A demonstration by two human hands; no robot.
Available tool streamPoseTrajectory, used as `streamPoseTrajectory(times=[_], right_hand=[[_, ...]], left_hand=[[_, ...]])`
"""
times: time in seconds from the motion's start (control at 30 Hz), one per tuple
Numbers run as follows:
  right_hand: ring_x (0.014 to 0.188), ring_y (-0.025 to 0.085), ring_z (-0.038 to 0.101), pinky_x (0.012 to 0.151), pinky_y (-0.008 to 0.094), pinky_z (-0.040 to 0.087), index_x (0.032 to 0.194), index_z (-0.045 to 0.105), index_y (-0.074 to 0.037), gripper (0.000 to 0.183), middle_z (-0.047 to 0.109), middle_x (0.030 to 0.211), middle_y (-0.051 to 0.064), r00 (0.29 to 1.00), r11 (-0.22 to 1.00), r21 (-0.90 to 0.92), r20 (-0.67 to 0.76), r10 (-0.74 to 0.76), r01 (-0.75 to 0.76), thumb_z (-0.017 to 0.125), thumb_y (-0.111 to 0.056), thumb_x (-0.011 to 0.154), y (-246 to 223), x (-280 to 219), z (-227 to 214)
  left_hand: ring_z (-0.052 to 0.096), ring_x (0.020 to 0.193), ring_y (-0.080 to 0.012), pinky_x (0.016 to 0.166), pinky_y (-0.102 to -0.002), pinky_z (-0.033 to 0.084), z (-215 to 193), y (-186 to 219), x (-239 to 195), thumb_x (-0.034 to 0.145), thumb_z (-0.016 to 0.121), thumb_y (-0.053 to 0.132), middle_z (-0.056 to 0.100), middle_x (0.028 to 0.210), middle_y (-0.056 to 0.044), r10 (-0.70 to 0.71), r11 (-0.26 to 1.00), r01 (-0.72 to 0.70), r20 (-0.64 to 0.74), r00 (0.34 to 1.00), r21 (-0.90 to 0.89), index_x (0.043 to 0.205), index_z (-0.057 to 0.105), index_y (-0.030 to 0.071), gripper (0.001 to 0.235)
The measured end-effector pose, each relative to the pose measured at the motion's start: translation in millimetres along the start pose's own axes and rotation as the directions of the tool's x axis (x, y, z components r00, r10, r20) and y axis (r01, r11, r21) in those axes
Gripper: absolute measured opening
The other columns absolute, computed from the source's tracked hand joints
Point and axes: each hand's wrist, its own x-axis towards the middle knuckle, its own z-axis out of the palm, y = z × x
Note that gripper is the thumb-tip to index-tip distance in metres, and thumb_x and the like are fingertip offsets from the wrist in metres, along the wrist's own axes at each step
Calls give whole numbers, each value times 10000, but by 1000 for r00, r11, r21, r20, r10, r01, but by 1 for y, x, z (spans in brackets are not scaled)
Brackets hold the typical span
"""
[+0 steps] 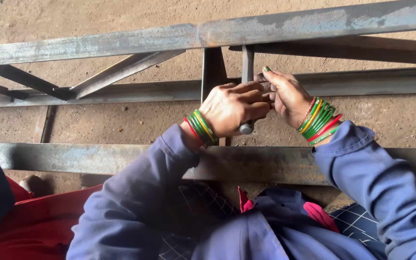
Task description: The person fits metal bars into a frame by hand and uses a metal tool to strike and adjust the joints. They move along the structure, positioning the tool against different sections of the metal to pry and hammer them into place.
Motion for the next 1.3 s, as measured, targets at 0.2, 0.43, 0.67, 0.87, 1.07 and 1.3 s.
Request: streamPoseTrajectory(times=[0.2, 0.43, 0.67, 0.87, 1.07, 1.3], right_hand=[[911, 198, 698, 816, 361, 583, 1102, 614, -113, 278, 705, 1001, 72, 999, 999, 46, 42, 7, -9, 535, -370, 1032, -2, 1, 0], [933, 179, 695, 842, 347, 577, 1134, 633, -91, 295, 702, 1008, 63, 999, 999, 22, 36, -26, 25, 522, -352, 1056, -2, 0, -1], [949, 211, 699, 847, 375, 580, 1118, 630, -81, 309, 716, 1025, 85, 990, 996, 18, 108, -93, 92, 534, -365, 1042, -6, -2, 2], [1012, 238, 683, 901, 393, 563, 1176, 647, -75, 357, 711, 1084, 108, 989, 993, 62, 106, -104, 98, 524, -397, 1085, 1, 2, -3], [998, 242, 698, 885, 419, 560, 1149, 638, -89, 466, 727, 1078, 93, 1000, 999, 34, 21, 13, -13, 440, -498, 1047, -5, -1, -2], [1017, 236, 687, 894, 410, 551, 1190, 635, -71, 478, 728, 1091, 87, 999, 999, 3, 30, -38, 38, 432, -480, 1051, -7, 0, 0]], left_hand=[[631, 1254, -248, 878, -379, 610, -1, -2, -3, 796, 776, 211, 696, 1206, -29, 0, 1000, -1, -42, 999, -31, 1120, 733, 183, 329], [627, 1300, -249, 909, -354, 615, 15, 0, -12, 849, 773, 187, 703, 1270, -20, 24, 999, -21, -91, 996, 37, 1133, 740, 204, 286], [613, 1295, -261, 887, -366, 624, 9, -1, -6, 787, 779, 238, 696, 1248, -31, -19, 998, 22, -51, 999, 53, 1150, 749, 189, 367], [630, 1255, -252, 831, -359, 611, -1, -1, -7, 751, 776, 206, 691, 1267, -30, -8, 996, 15, -74, 997, 91, 1123, 740, 203, 374], [636, 1265, -231, 888, -361, 619, -1, -5, -10, 828, 776, 159, 697, 1244, -30, -43, 998, 46, -53, 998, 47, 1151, 730, 165, 326], [630, 1293, -252, 875, -361, 611, 4, -4, -8, 850, 784, 178, 696, 1261, -26, -23, 996, 31, -84, 996, 87, 1135, 728, 192, 291]])
